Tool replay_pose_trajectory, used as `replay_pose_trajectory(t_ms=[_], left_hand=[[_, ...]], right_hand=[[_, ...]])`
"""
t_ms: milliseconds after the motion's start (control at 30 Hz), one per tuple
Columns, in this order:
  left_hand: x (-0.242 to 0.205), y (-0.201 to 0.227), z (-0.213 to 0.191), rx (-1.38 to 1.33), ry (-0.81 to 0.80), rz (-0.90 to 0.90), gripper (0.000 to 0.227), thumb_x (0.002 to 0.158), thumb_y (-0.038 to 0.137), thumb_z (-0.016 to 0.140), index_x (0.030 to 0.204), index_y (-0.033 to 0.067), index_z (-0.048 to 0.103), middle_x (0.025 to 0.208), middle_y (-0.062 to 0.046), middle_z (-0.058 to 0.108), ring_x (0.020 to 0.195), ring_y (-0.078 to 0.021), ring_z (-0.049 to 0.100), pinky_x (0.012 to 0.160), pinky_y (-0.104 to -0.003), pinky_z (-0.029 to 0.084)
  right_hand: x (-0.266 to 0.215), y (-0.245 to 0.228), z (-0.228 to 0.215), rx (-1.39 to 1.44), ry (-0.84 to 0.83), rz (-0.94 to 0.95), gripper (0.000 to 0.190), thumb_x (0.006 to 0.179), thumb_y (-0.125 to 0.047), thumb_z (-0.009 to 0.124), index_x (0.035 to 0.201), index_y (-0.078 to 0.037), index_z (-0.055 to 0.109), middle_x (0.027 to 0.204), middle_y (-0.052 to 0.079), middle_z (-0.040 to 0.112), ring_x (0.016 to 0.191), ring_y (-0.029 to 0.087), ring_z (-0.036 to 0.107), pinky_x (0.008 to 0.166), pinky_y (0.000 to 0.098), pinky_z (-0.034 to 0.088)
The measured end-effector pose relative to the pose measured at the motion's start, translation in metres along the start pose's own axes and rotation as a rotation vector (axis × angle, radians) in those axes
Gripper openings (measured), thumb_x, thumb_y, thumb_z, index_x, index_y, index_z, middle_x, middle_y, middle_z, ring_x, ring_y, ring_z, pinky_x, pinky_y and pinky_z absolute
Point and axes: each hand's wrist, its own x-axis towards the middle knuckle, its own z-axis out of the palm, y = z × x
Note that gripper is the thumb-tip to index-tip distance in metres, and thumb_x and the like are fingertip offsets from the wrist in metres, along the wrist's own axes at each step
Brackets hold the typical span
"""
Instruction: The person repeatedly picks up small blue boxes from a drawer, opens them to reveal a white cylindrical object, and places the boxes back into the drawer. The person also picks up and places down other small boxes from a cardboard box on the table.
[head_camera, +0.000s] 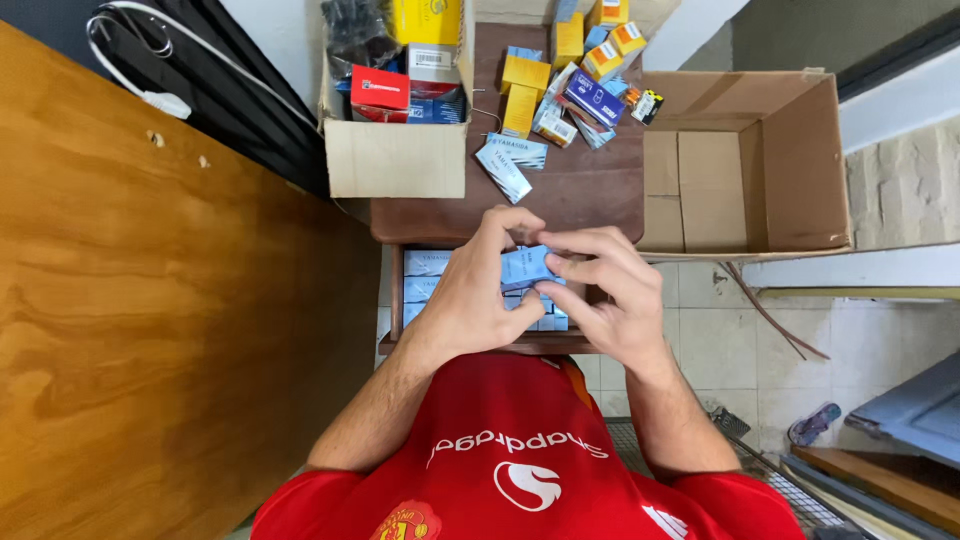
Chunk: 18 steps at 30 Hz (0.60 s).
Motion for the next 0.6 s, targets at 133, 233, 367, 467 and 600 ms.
replay_pose_trajectory(t_ms=[133, 233, 367, 467, 600], left_hand=[[0.003, -0.024, 0.002, -0.145, -0.116, -0.087, 0.070, 0.069, -0.001, 0.067, 0.134, 0.0081, 0.041, 0.110, -0.017, 0.063, 0.100, -0.0387, 0.068, 0.089, -0.056, 0.053], [0.001, -0.048, 0.010, -0.303, -0.220, -0.120, 0.074, 0.069, 0.002, 0.067, 0.138, 0.0087, 0.039, 0.110, -0.016, 0.060, 0.099, -0.0340, 0.064, 0.091, -0.055, 0.053], [-0.007, -0.060, 0.028, -0.763, -0.251, -0.324, 0.071, 0.068, 0.000, 0.062, 0.135, 0.0081, 0.042, 0.110, -0.015, 0.051, 0.072, -0.0236, 0.056, 0.050, -0.033, 0.052], [0.008, -0.088, 0.039, -0.602, 0.154, -0.350, 0.041, 0.076, 0.008, 0.061, 0.116, 0.0085, 0.058, 0.104, -0.007, 0.058, 0.090, -0.0163, 0.063, 0.070, -0.028, 0.054], [-0.002, -0.077, 0.039, -0.573, 0.384, -0.215, 0.024, 0.089, -0.001, 0.058, 0.113, 0.0021, 0.057, 0.108, -0.015, 0.060, 0.096, -0.0304, 0.074, 0.078, -0.040, 0.066]], right_hand=[[-0.009, 0.002, -0.003, 0.175, -0.062, 0.174, 0.025, 0.084, -0.003, 0.084, 0.107, 0.001, 0.074, 0.110, 0.018, 0.076, 0.088, 0.035, 0.073, 0.075, 0.0460, 0.057], [-0.020, 0.006, -0.006, 0.235, -0.119, 0.245, 0.031, 0.082, -0.005, 0.086, 0.111, 0.000, 0.074, 0.112, 0.018, 0.076, 0.092, 0.035, 0.074, 0.077, 0.0458, 0.057], [-0.027, 0.008, -0.012, 0.236, -0.147, 0.300, 0.024, 0.085, -0.007, 0.082, 0.108, -0.002, 0.076, 0.107, 0.018, 0.077, 0.093, 0.038, 0.074, 0.076, 0.0477, 0.059], [-0.011, 0.005, -0.034, 0.048, -0.131, 0.286, 0.025, 0.085, -0.002, 0.083, 0.106, 0.001, 0.072, 0.110, 0.020, 0.074, 0.097, 0.040, 0.072, 0.079, 0.0498, 0.057], [-0.042, 0.038, -0.057, -0.076, -0.050, 0.421, 0.032, 0.089, 0.002, 0.082, 0.118, 0.003, 0.069, 0.117, 0.021, 0.070, 0.102, 0.037, 0.070, 0.079, 0.0448, 0.060]])
